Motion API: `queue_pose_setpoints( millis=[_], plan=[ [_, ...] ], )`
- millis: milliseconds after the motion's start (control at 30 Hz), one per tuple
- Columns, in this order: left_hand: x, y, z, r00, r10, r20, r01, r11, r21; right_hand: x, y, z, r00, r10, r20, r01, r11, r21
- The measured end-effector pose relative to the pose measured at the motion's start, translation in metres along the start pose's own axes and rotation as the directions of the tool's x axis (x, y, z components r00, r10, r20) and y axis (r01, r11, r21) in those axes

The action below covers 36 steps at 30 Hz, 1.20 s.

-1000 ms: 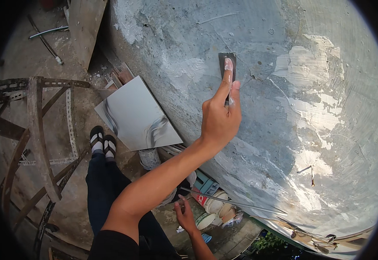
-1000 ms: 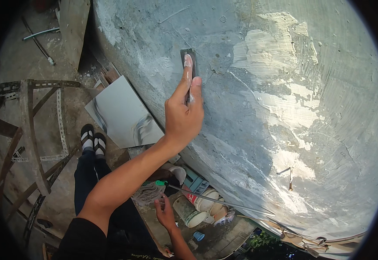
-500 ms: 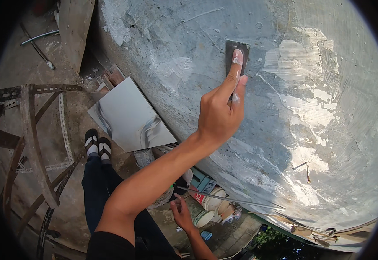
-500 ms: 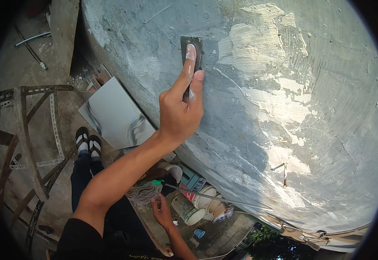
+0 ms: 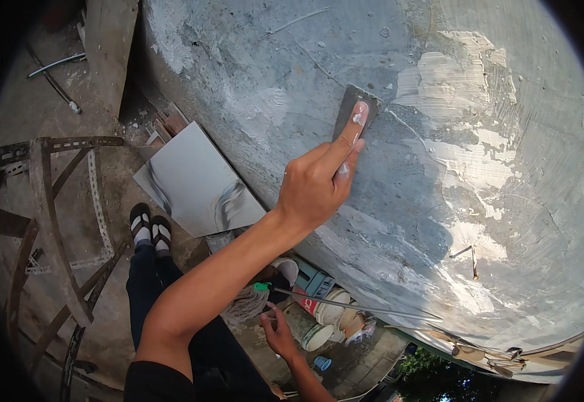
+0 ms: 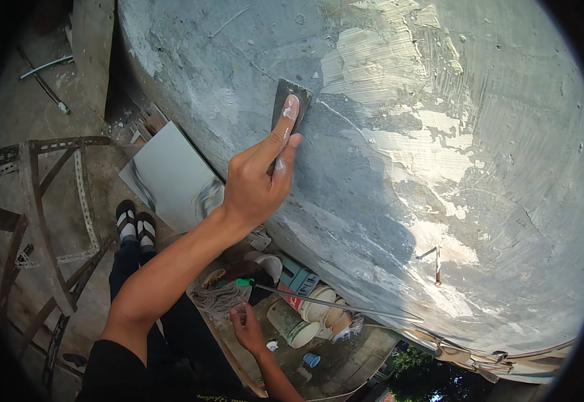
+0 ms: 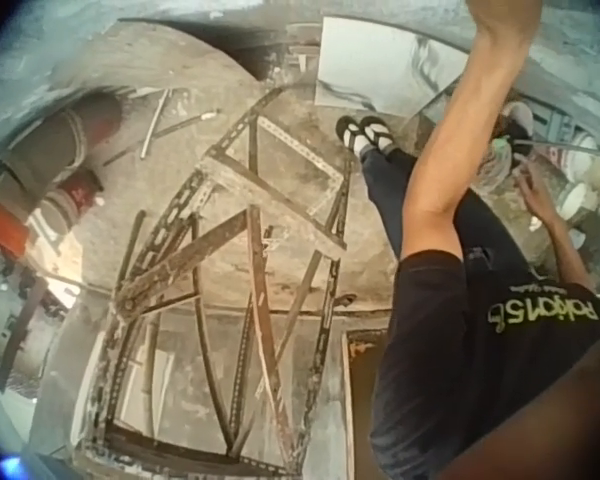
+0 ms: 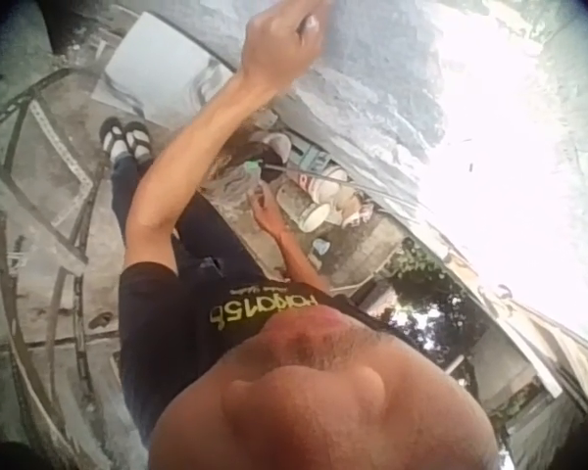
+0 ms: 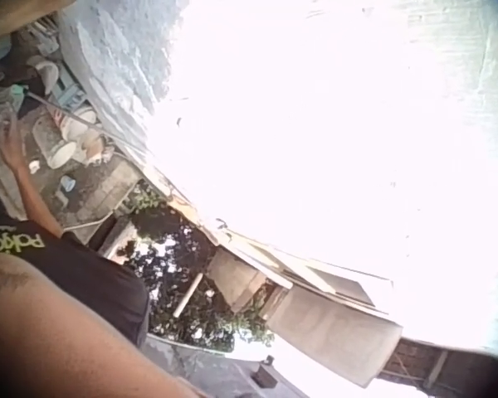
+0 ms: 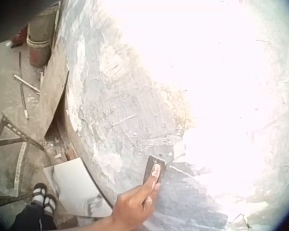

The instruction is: Applying putty or filler to a concrete wall using a putty knife.

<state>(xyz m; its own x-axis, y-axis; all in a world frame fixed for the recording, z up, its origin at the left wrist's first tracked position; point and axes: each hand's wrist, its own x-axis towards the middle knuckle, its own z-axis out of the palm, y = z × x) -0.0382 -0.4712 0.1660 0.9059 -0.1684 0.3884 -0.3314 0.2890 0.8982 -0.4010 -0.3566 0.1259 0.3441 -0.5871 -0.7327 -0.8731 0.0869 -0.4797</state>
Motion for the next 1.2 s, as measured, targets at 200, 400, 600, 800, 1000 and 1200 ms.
queue_pose_setpoints(
  millis=[200,400,600,800,1000,1200],
  plan=[
    [0.009,0.007,-0.010,0.999,-0.007,0.051,0.005,0.999,0.033,0.000,-0.011,-0.001,1.000,0.031,-0.003,-0.031,0.999,0.025],
    [0.000,-0.009,-0.016,0.995,0.019,0.099,-0.024,0.998,0.057,-0.003,-0.005,0.002,1.000,0.022,0.006,-0.022,1.000,-0.005],
    [0.016,-0.002,-0.011,0.998,0.066,0.024,-0.066,0.997,0.028,-0.004,-0.007,0.003,0.999,0.047,-0.011,-0.047,0.999,-0.009],
    [0.008,-0.009,-0.017,0.995,0.042,0.092,-0.048,0.997,0.058,-0.007,-0.006,0.008,1.000,0.009,0.000,-0.009,1.000,-0.008],
    [0.013,-0.004,-0.015,0.995,0.042,0.094,-0.047,0.997,0.057,-0.009,-0.009,0.011,0.999,0.031,-0.012,-0.031,0.999,0.021],
    [0.013,-0.004,-0.008,0.997,0.032,0.068,-0.031,0.999,-0.016,-0.020,0.016,0.013,0.997,0.075,-0.029,-0.075,0.997,-0.004]
  ],
)
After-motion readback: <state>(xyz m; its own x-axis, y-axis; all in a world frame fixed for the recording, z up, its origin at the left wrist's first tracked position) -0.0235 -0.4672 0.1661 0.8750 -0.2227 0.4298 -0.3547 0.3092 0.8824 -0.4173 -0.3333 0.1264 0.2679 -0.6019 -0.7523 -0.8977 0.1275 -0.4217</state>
